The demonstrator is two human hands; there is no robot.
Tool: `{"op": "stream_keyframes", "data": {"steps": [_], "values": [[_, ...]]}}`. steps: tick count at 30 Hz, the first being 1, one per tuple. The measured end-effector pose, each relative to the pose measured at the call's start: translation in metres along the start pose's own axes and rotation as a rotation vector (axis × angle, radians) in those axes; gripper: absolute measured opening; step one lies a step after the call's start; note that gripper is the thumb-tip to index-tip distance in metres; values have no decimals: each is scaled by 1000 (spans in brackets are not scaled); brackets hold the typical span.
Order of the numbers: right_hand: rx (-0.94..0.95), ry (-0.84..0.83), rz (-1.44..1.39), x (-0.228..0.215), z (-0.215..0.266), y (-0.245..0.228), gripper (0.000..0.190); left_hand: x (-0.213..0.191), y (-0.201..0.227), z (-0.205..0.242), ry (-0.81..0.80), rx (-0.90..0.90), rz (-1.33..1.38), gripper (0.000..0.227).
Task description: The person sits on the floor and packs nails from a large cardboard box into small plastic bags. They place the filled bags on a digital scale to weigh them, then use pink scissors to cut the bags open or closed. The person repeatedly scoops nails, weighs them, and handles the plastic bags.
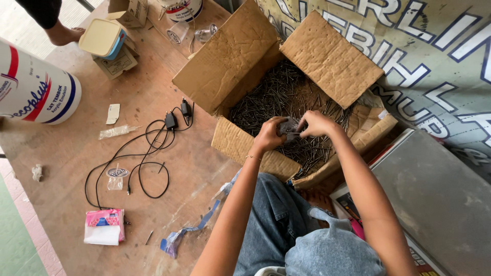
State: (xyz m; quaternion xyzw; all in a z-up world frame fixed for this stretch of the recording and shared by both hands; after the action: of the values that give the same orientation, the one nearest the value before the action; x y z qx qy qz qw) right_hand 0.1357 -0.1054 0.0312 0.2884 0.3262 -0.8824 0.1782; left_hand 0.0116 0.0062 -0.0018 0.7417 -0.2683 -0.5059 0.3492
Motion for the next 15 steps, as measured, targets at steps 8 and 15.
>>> {"op": "stream_keyframes", "data": {"steps": [8,15], "values": [[-12,25,86,5,-9,-12,21,-5,7,-1,13,4,26,56],[-65,-32,246,-1,-16,-31,21,-11,21,-3,24,28,12,57]]}}
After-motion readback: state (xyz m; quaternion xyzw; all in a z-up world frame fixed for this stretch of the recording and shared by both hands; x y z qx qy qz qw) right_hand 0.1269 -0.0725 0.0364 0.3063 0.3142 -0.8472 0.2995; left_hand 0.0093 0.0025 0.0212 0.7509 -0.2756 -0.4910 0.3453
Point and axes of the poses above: each hand's wrist, its own z-axis away from the middle knuckle, its own x-axis out of the palm, y = z × x, the point moved 2 cm from there along -z, towards the middle knuckle, and after that the axes turned 13 degrees about x, right-handed, at the moved point
